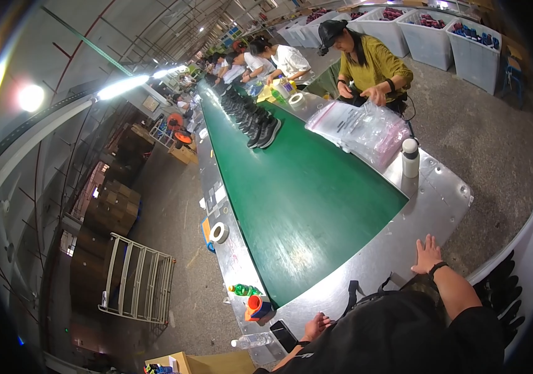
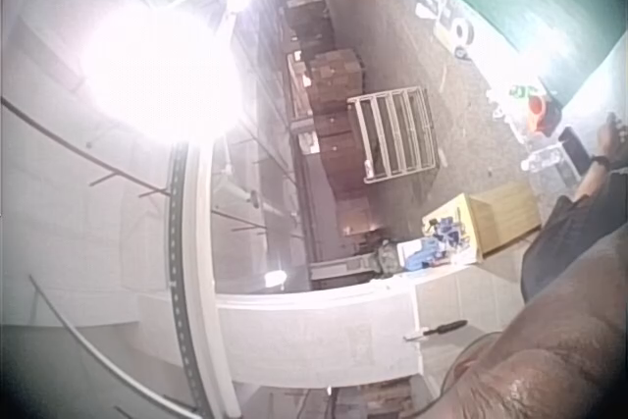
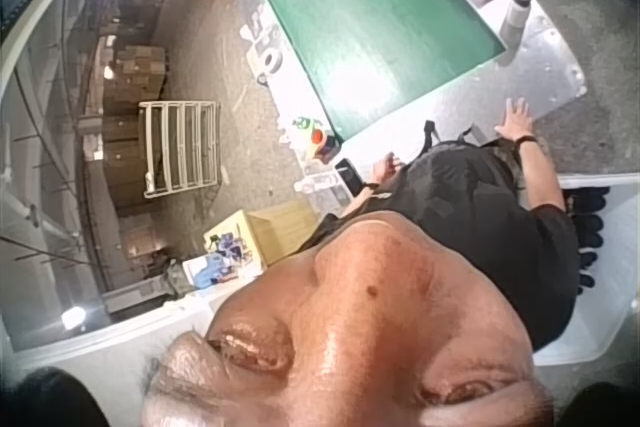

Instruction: Moving finished black shoes from a bin onto a conveyor belt and back into storage containers.

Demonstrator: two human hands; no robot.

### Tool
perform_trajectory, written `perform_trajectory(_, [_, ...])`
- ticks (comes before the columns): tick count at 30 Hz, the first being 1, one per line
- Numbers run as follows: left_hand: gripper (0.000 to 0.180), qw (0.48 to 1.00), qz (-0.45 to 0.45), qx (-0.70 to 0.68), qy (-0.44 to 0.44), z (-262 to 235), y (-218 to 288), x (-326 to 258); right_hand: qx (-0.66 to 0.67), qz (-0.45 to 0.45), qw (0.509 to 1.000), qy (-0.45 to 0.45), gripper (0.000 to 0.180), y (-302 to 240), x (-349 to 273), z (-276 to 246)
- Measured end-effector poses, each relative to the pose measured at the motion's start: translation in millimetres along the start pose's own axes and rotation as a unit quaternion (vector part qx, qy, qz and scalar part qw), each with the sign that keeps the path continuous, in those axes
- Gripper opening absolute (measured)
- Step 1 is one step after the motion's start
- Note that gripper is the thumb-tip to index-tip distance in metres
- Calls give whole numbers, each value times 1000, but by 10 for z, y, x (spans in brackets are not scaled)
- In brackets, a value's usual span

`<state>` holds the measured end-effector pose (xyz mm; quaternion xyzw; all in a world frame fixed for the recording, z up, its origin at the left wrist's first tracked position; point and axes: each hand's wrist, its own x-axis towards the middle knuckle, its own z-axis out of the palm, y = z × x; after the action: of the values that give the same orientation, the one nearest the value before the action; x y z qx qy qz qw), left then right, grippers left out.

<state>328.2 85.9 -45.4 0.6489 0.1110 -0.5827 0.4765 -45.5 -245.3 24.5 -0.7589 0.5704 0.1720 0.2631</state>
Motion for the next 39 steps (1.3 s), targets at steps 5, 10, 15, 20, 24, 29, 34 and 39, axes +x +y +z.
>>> perform_trajectory(5, [37, 1000, -9, 20, 5, -4, 17, -4, 5, -1, 1000, -1, 113, 13, 15, 16])
perform_trajectory(10, [38, 1000, -20, 22, 5, 6, 16, -17, 6, 1, 1000, -15, 113, 10, 11, -7])
perform_trajectory(15, [38, 1000, -25, 11, -3, 1, 17, -28, -4, 3, 1000, -25, 114, -14, 2, -55])
perform_trajectory(20, [38, 999, -28, 17, -2, 10, 32, -38, -9, 7, 999, -30, 114, 10, 35, -33])
perform_trajectory(24, [38, 999, -27, 23, -2, -6, 27, -32, -14, 4, 999, -29, 114, 12, 51, -32])
perform_trajectory(29, [38, 999, -32, 26, -6, 32, 42, -51, -17, 7, 999, -27, 114, 35, 60, -12])
perform_trajectory(34, [37, 999, -28, -16, -18, -11, 5, -5, 0, 4, 1000, -28, 114, -1, 33, -45])
perform_trajectory(39, [35, 999, -28, -20, -14, -8, 2, 10, 4, 7, 1000, -26, 113, -12, 14, -50])
